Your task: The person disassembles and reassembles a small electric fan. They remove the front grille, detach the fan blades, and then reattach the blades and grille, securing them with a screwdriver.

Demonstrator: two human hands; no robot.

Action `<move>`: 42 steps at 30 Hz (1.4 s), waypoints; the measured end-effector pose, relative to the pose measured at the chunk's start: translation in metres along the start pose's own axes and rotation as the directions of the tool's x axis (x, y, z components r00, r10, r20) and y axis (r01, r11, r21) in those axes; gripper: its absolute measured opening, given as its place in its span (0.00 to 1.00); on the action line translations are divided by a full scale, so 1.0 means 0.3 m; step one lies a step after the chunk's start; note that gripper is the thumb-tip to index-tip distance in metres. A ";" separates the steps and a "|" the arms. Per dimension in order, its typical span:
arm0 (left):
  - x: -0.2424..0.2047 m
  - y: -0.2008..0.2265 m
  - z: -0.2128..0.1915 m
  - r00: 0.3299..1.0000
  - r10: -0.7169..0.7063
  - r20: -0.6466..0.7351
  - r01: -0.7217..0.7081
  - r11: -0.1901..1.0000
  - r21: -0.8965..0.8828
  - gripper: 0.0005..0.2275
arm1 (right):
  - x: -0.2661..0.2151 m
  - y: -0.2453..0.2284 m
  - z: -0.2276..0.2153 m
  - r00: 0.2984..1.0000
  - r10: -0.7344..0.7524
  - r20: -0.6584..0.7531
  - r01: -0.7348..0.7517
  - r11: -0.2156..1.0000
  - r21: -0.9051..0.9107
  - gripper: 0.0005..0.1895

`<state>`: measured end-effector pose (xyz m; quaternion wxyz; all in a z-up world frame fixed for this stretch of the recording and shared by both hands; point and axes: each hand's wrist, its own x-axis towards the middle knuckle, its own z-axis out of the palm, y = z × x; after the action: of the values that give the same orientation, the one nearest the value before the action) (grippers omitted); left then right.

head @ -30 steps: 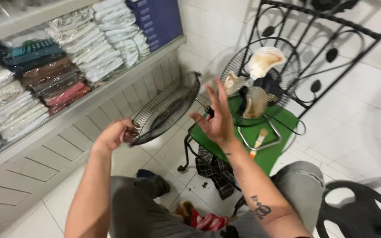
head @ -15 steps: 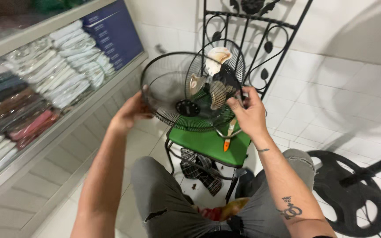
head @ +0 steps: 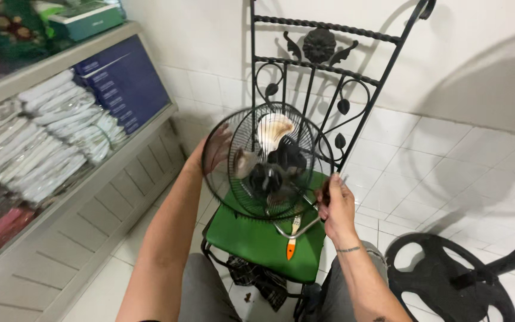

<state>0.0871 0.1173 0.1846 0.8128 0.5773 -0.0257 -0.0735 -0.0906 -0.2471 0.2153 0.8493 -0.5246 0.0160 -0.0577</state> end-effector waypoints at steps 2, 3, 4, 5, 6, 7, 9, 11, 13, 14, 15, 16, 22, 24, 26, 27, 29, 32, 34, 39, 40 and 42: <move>0.044 0.001 0.044 0.996 -0.092 -0.002 0.091 0.980 0.178 0.31 | 0.022 -0.006 -0.024 0.999 0.042 -0.032 -0.041 0.999 0.016 0.22; 0.056 -0.011 0.064 0.997 -0.077 0.007 0.075 0.978 0.196 0.30 | 0.024 -0.009 -0.038 0.997 0.064 -0.051 -0.063 0.998 0.023 0.22; 0.074 -0.020 0.089 0.998 -0.056 0.015 0.052 0.976 0.212 0.29 | 0.032 -0.018 -0.048 0.992 0.118 -0.037 -0.117 0.993 0.026 0.22; 0.089 -0.030 0.110 0.999 -0.034 0.023 0.028 0.973 0.229 0.28 | 0.037 -0.025 -0.056 0.985 0.172 -0.024 -0.172 0.985 0.028 0.21; 0.097 -0.039 0.125 0.999 0.001 0.040 -0.008 0.983 0.183 0.26 | 0.039 -0.031 -0.063 0.974 0.225 -0.011 -0.225 0.974 0.030 0.20; 0.101 -0.048 0.137 0.998 0.036 0.055 -0.044 0.990 0.136 0.24 | 0.040 -0.037 -0.067 0.974 0.225 -0.014 -0.225 0.974 0.028 0.22; 0.098 -0.063 0.168 0.996 0.084 0.009 -0.084 0.994 0.067 0.22 | 0.049 -0.056 -0.072 0.975 0.223 -0.013 -0.223 0.975 0.020 0.24; 0.066 -0.083 0.185 0.988 0.100 -0.119 -0.096 0.995 0.034 0.19 | 0.061 -0.069 -0.070 0.978 0.202 -0.046 -0.199 0.978 0.062 0.20; 0.025 -0.095 0.199 0.966 0.109 -0.235 -0.099 0.994 0.057 0.16 | 0.075 -0.092 -0.068 0.982 0.180 -0.049 -0.176 0.981 0.077 0.17; -0.002 -0.101 0.193 0.949 0.116 -0.294 -0.099 0.993 0.071 0.14 | 0.079 -0.101 -0.066 0.984 0.171 -0.039 -0.168 0.983 0.072 0.16; -0.028 -0.114 0.186 0.937 0.156 -0.314 -0.148 0.988 0.050 0.15 | 0.082 -0.110 -0.063 0.986 0.162 -0.029 -0.160 0.985 0.068 0.14; -0.048 -0.134 0.186 0.923 0.195 -0.332 -0.197 0.980 0.029 0.16 | 0.087 -0.122 -0.061 0.985 0.167 -0.039 -0.164 0.984 0.069 0.14; -0.083 -0.281 0.225 0.746 0.466 -0.476 -0.629 0.727 -0.274 0.12 | 0.120 -0.170 -0.073 0.982 0.179 -0.061 -0.174 0.982 0.071 0.17; -0.094 -0.281 0.249 0.764 0.400 -0.507 -0.621 0.670 -0.407 0.11 | 0.141 -0.168 -0.076 0.982 0.175 -0.066 -0.172 0.984 0.054 0.19; -0.126 -0.294 0.312 0.788 0.290 -0.543 -0.556 0.714 -0.426 0.11 | 0.161 -0.160 -0.085 0.979 0.185 -0.086 -0.182 0.983 0.037 0.22; -0.138 -0.294 0.342 0.752 0.353 -0.556 -0.562 0.785 -0.262 0.11 | 0.171 -0.156 -0.090 0.977 0.189 -0.097 -0.187 0.982 0.028 0.23; -0.160 -0.296 0.384 0.683 0.481 -0.550 -0.525 0.847 0.088 0.12 | 0.191 -0.146 -0.105 0.975 0.196 -0.101 -0.194 0.981 0.025 0.24; -0.142 -0.291 0.386 0.800 0.406 -0.442 -0.568 0.751 -0.338 0.11 | 0.210 -0.126 -0.125 0.972 0.200 -0.120 -0.200 0.980 0.012 0.23; -0.122 -0.301 0.365 0.788 0.427 -0.444 -0.563 0.792 -0.237 0.12 | 0.219 -0.119 -0.138 0.971 0.203 -0.128 -0.204 0.979 0.005 0.23; -0.113 -0.294 0.296 0.817 0.390 -0.425 -0.509 0.834 -0.213 0.13 | 0.234 -0.115 -0.148 0.971 0.208 -0.114 -0.212 0.977 -0.019 0.23; -0.126 -0.278 0.287 0.818 0.373 -0.438 -0.498 0.840 -0.215 0.13 | 0.238 -0.118 -0.147 0.971 0.210 -0.113 -0.214 0.976 -0.031 0.23; -0.156 -0.226 0.274 0.787 0.416 -0.455 -0.530 0.834 -0.154 0.15 | 0.245 -0.126 -0.144 0.971 0.212 -0.112 -0.219 0.974 -0.055 0.23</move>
<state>0.0246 0.0257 0.1500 0.8636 0.4365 0.0075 0.2522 -0.0243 -0.3108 0.2320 0.8304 -0.5440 0.1199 0.0078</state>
